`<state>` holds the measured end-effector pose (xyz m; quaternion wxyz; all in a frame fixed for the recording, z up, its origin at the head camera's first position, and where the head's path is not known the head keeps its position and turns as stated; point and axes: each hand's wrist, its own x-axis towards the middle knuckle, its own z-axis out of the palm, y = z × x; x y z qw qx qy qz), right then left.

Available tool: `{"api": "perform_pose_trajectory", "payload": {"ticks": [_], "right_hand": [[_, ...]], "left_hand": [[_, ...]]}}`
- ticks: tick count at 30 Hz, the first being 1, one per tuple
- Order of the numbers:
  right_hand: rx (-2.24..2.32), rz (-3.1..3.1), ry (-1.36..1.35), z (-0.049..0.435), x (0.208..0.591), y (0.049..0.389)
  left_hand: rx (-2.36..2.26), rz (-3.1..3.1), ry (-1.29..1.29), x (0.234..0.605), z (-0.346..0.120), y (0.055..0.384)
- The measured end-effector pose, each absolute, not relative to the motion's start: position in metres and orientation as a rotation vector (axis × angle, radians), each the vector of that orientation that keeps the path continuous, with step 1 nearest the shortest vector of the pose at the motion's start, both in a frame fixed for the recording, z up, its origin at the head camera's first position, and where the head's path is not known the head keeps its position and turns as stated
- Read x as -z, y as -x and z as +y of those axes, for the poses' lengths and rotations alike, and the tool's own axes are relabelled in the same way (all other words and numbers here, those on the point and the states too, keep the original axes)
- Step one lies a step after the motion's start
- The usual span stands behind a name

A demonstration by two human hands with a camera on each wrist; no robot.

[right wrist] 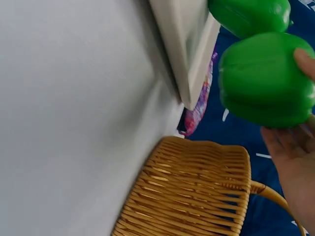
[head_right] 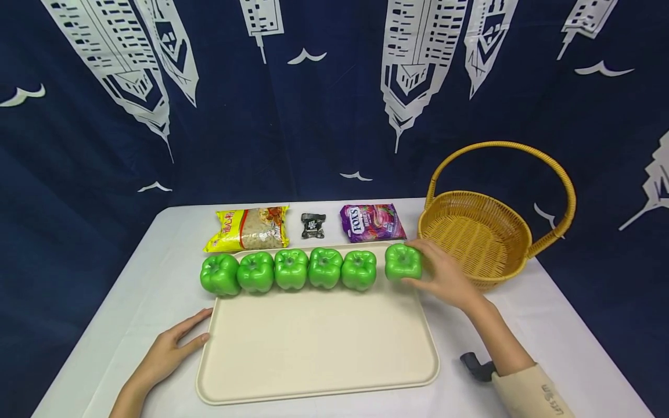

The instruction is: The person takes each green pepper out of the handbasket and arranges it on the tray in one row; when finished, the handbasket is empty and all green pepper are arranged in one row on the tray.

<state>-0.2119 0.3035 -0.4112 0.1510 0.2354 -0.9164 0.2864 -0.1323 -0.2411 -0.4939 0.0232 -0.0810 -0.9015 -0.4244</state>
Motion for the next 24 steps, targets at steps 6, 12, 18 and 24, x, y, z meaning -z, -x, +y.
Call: {"api": "perform_pose_trajectory", "payload": {"ticks": [6,12,18,24], "right_hand": [[-0.847,-2.719,-0.704,0.299,0.422,0.212],[-0.884,-2.728,-0.686,0.293,0.426,0.213],[-1.018,-2.748,-0.696,0.289,0.428,0.214],[-1.035,-2.748,-0.694,0.288,0.43,0.215]], "left_hand": [[1.31,-2.792,0.25,0.495,-0.241,0.133],[1.303,-2.791,0.261,0.494,-0.242,0.133],[1.3,-2.787,0.269,0.494,-0.242,0.133],[1.311,-2.785,0.269,0.494,-0.242,0.133]]}}
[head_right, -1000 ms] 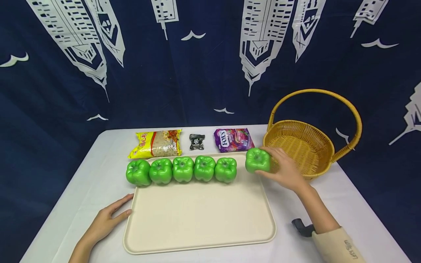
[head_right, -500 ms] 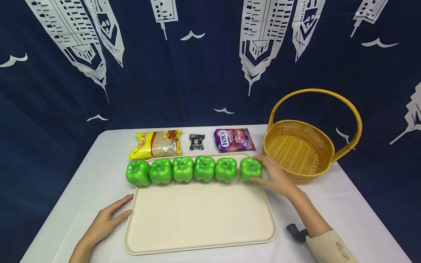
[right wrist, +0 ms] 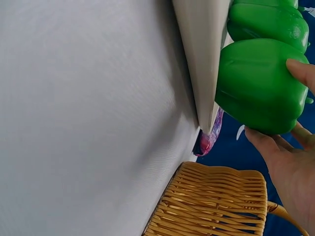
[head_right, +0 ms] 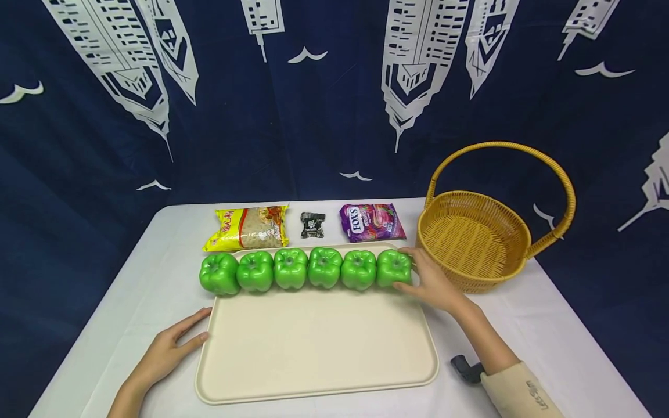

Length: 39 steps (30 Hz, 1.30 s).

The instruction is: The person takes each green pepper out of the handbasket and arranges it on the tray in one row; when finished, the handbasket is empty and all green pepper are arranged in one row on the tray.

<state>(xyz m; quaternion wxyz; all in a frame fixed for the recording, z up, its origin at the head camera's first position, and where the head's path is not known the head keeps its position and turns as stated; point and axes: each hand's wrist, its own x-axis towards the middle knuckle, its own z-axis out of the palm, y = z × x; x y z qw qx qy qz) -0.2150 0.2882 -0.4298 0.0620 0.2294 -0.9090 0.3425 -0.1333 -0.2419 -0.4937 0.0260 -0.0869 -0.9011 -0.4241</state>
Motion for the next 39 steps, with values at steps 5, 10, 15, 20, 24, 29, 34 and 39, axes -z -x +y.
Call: {"api": "perform_pose_trajectory", "payload": {"ticks": [5,10,15,20,24,29,34,39], "right_hand": [[-1.03,-2.735,-0.705,0.288,0.4298,0.2147],[-0.999,-2.73,-0.719,0.288,0.4276,0.2143],[-0.983,-2.733,-0.724,0.2885,0.4261,0.2139],[-0.995,-2.734,-0.734,0.2895,0.4261,0.2144],[-1.016,-2.731,-0.746,0.2897,0.4258,0.2147],[-1.047,-2.725,-0.763,0.2891,0.426,0.2154],[-1.054,-2.717,-0.772,0.2883,0.4266,0.2158],[-1.044,-2.718,-0.771,0.2887,0.4276,0.216]], "left_hand": [[1.307,-2.784,0.277,0.4932,-0.2422,0.1341],[1.312,-2.786,0.276,0.4925,-0.2425,0.134],[1.317,-2.784,0.265,0.4931,-0.2429,0.1338],[1.331,-2.785,0.266,0.4944,-0.2431,0.1337],[1.332,-2.783,0.27,0.4948,-0.2428,0.1333],[1.327,-2.78,0.271,0.4942,-0.2424,0.1332],[1.331,-2.785,0.262,0.4939,-0.2423,0.1323],[1.328,-2.784,0.265,0.494,-0.2421,0.132]]}}
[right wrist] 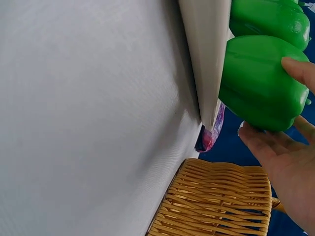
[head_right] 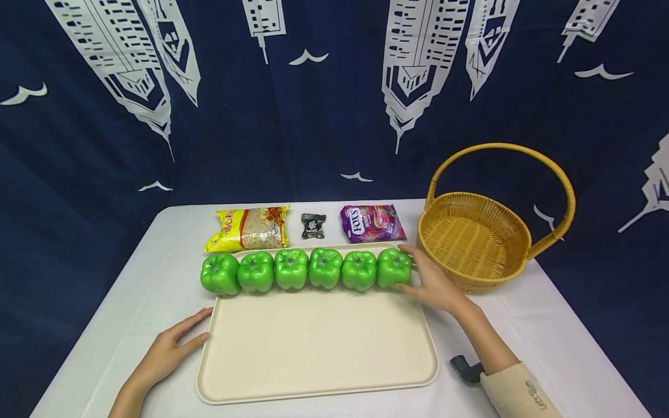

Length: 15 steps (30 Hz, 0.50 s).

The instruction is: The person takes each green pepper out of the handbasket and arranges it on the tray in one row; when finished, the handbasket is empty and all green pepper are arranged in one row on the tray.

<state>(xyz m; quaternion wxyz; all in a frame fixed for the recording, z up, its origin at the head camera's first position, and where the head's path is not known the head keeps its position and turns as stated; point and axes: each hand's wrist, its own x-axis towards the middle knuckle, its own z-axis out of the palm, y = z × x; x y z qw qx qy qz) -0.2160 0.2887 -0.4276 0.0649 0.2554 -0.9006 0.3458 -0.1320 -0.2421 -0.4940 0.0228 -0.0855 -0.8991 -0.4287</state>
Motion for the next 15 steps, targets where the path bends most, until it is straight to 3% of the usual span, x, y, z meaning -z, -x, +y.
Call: {"api": "perform_pose_trajectory", "payload": {"ticks": [15], "right_hand": [[-1.021,-2.751,-0.748,0.288,0.4291,0.2162]], "left_hand": [[1.313,-2.781,0.271,0.496,-0.2426,0.1329]]}}
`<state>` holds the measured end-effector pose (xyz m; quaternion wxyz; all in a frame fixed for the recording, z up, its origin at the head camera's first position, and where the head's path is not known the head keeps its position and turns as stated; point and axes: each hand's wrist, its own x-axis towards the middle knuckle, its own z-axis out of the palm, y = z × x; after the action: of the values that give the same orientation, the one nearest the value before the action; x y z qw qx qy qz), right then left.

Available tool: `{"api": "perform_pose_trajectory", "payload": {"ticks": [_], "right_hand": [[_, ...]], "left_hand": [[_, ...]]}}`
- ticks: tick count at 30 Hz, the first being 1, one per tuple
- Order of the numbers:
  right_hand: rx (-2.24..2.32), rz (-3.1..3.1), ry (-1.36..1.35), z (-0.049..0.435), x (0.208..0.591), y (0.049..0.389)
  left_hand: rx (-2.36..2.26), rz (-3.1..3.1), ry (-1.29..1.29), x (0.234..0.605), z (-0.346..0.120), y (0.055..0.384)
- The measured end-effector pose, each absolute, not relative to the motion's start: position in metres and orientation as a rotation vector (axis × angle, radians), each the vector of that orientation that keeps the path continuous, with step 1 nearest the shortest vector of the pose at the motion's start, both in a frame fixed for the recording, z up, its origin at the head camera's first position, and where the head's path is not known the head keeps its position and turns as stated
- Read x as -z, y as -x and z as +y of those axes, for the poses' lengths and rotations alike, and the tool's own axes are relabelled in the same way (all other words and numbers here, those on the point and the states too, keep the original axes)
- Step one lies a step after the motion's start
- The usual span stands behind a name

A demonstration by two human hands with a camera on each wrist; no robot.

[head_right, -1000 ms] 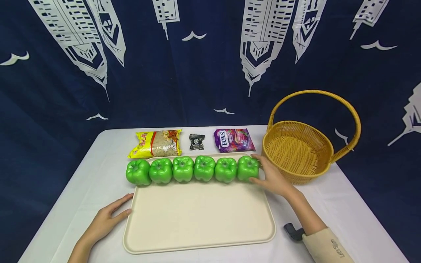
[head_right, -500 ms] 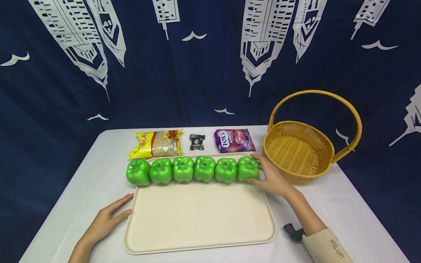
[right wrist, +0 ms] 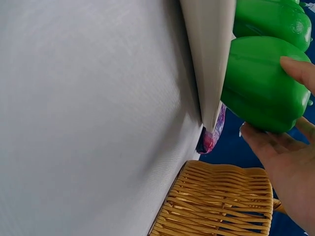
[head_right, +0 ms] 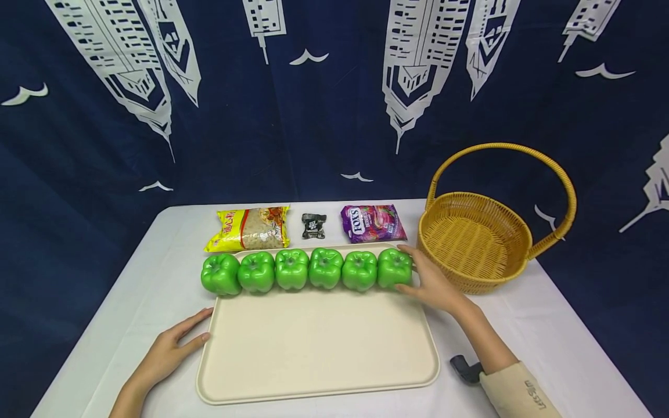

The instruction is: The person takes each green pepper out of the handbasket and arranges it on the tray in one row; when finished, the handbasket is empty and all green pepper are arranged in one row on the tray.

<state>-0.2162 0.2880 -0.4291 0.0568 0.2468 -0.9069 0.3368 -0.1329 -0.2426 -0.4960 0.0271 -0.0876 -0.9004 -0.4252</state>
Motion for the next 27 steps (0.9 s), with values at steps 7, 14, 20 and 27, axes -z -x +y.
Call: {"api": "perform_pose_trajectory", "payload": {"ticks": [7,14,20,27], "right_hand": [[-0.983,-2.74,-0.748,0.2888,0.4326,0.2174],[-0.967,-2.74,-0.743,0.2874,0.4343,0.2173],[-0.984,-2.753,-0.738,0.2867,0.4326,0.217],[-0.963,-2.75,-0.73,0.2886,0.4337,0.216]], "left_hand": [[1.322,-2.786,0.267,0.4943,-0.2421,0.132],[1.317,-2.793,0.262,0.493,-0.2427,0.1308],[1.316,-2.786,0.267,0.4931,-0.2429,0.131],[1.305,-2.784,0.276,0.4943,-0.2417,0.1319]]}}
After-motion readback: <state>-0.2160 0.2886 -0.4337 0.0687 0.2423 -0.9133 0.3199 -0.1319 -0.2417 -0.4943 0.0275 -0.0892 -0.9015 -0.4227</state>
